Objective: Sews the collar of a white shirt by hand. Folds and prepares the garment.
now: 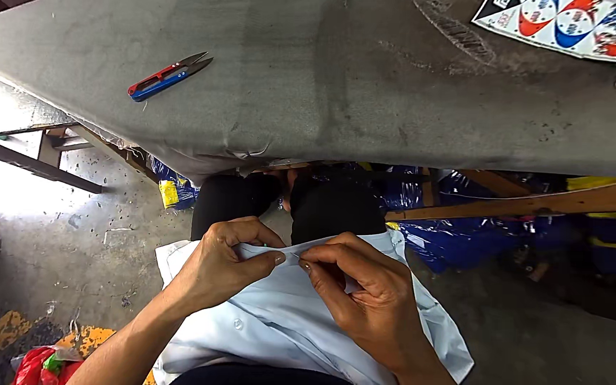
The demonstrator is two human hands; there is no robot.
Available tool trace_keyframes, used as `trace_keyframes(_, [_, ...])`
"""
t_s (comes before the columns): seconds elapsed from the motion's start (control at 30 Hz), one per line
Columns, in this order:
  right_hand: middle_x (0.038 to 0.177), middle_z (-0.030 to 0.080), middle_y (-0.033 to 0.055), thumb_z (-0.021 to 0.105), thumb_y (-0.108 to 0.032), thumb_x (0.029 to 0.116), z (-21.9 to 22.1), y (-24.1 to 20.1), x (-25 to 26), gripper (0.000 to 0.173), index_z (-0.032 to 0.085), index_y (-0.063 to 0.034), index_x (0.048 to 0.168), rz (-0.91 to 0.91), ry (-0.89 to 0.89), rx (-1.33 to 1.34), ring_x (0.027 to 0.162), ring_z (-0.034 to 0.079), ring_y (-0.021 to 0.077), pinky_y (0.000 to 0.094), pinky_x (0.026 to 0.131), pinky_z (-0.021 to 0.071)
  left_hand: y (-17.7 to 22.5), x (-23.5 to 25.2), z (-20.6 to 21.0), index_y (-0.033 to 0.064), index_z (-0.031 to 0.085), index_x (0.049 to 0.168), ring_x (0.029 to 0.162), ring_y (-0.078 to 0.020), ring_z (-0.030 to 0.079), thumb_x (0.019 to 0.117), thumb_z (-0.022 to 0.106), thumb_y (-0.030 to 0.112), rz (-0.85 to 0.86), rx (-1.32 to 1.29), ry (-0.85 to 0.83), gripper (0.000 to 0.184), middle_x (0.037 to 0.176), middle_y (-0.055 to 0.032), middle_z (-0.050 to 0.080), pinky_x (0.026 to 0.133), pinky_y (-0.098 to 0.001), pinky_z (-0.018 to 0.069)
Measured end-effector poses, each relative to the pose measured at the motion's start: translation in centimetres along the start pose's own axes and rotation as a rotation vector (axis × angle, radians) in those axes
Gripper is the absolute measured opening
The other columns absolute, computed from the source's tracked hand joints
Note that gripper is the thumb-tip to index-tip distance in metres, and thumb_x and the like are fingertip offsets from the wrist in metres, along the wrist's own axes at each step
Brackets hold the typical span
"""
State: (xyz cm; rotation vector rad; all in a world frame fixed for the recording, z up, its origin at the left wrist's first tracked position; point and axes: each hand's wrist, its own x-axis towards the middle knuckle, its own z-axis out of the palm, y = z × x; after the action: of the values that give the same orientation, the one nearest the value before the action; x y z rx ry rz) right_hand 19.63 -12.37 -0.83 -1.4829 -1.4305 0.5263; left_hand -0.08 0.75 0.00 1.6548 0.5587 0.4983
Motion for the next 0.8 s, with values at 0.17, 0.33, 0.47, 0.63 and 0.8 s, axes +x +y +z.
trace_keyframes(0.17, [0.085,0.064,0.0006,0.066,-0.013,0.0949,0.11,-0.03,0.02,0.013,0.076,-0.0048,0.094,0.003,-0.003,-0.005,0.073,0.058,-0.0018,0.0104,0.061,0.0476,0.09,0.01,0.0,0.0041,0.075,0.099,0.074,-0.0015,0.06,0.0943,0.073,0.013,0.007,-0.008,-0.004,0.01,0.088,0.0011,0.068,0.065,-0.0164,0.0507])
trace_keyframes(0.33, [0.085,0.064,0.0011,0.065,-0.014,0.0964,0.25,-0.08,0.01,0.013,0.075,-0.005,0.096,0.005,-0.003,-0.015,0.074,0.058,-0.0009,0.0109,0.062,0.0483,0.17,-0.03,0.01,0.0035,0.073,0.097,0.076,-0.0029,0.062,0.0942,0.073,0.013,0.008,-0.011,-0.005,0.01,0.087,0.0002,0.068,0.067,-0.0183,0.052])
trace_keyframes(0.47, [0.085,0.063,0.0007,0.065,-0.014,0.0963,0.22,-0.14,0.0,0.013,0.075,-0.0052,0.095,0.005,-0.012,-0.025,0.074,0.058,-0.0012,0.0107,0.062,0.0478,0.21,-0.09,0.01,0.0036,0.072,0.096,0.077,-0.0025,0.061,0.0942,0.074,0.013,0.016,0.001,-0.008,0.01,0.087,0.0006,0.068,0.068,-0.0175,0.0514])
trace_keyframes(0.63, [0.085,0.063,0.0006,0.065,-0.014,0.0961,0.18,-0.17,-0.01,0.013,0.075,-0.0057,0.094,0.005,-0.023,-0.031,0.073,0.057,-0.0012,0.0106,0.061,0.0476,0.41,-0.13,0.02,0.0039,0.072,0.095,0.077,-0.0021,0.061,0.0938,0.074,0.013,0.013,0.009,-0.009,0.01,0.087,0.0009,0.068,0.068,-0.0172,0.0514])
trace_keyframes(0.8, [0.085,0.062,0.0004,0.065,-0.014,0.0962,0.17,-0.2,0.09,0.013,0.075,-0.0055,0.095,0.004,-0.029,-0.029,0.074,0.057,-0.0015,0.0103,0.062,0.047,0.48,-0.15,-0.02,0.0039,0.071,0.095,0.078,-0.0024,0.061,0.0937,0.075,0.013,0.022,0.013,-0.009,0.01,0.087,0.0008,0.067,0.069,-0.0176,0.0514])
